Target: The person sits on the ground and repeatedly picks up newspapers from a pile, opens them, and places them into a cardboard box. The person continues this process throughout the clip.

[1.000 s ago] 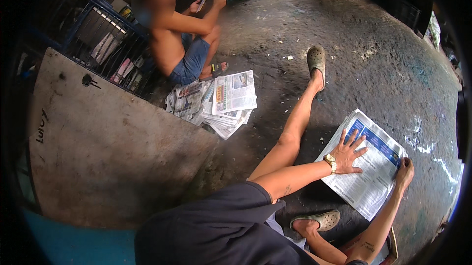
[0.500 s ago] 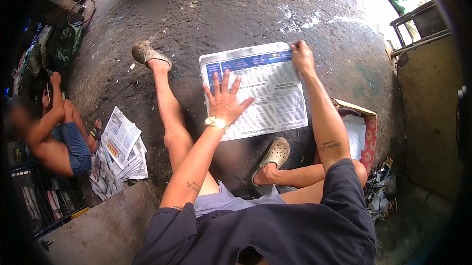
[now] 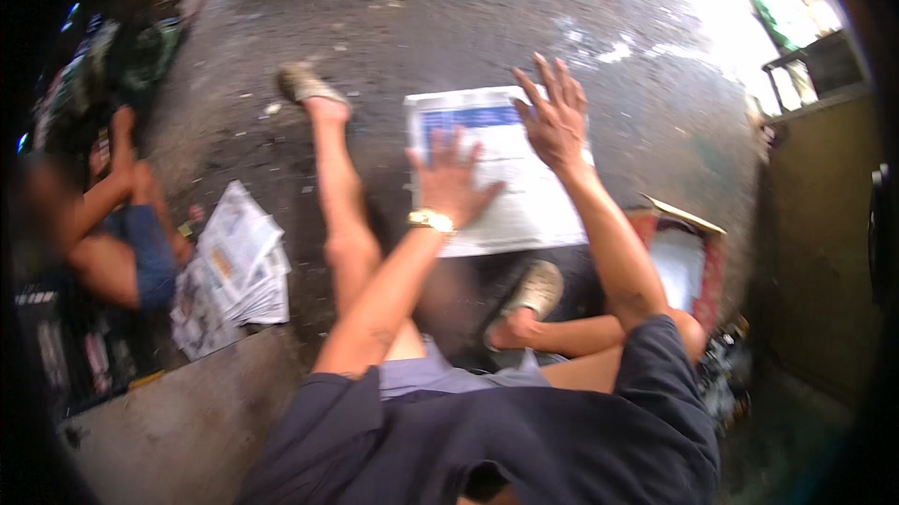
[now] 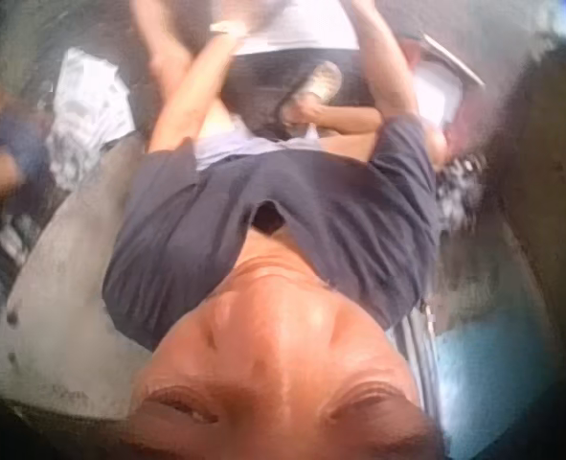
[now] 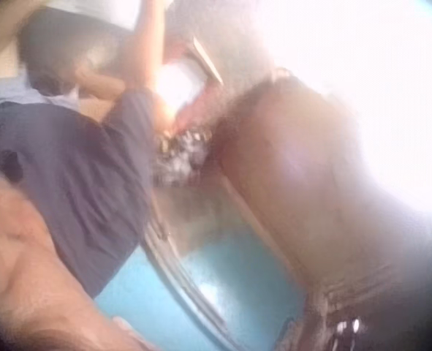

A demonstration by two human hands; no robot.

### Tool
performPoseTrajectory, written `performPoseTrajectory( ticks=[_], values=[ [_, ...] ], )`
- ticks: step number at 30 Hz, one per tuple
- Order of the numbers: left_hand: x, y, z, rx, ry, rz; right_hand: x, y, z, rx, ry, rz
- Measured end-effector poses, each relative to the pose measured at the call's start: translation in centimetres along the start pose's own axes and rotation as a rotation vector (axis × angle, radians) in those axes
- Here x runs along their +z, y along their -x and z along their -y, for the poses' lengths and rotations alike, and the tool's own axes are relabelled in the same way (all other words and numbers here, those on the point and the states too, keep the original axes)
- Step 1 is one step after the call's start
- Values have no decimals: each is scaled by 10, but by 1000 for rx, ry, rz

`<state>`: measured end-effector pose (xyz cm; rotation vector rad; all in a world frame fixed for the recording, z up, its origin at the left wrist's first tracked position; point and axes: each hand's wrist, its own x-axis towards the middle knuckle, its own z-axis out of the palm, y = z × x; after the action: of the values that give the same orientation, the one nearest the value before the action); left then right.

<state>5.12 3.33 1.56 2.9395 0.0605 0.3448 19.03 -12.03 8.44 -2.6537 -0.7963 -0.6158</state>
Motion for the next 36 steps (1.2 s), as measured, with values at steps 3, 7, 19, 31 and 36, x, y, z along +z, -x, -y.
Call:
performPoseTrajectory(
  ticks=[3,7,19,31,36],
  values=[
    [-11,-5,-13,-33,18,102,28,26,-18,183,44,288],
    [-18,1,-14,-60,6,182,40,35,-36,244,83,320],
    [-20,16,58,-525,782,-26,-19,124,-127,932,-693,579],
    [-19,45,32,-609,1145,230,-57,166,-113,872,-710,529],
    [-65,79,17,-418,608,411,-64,153,-71,397,-284,789]
  ],
)
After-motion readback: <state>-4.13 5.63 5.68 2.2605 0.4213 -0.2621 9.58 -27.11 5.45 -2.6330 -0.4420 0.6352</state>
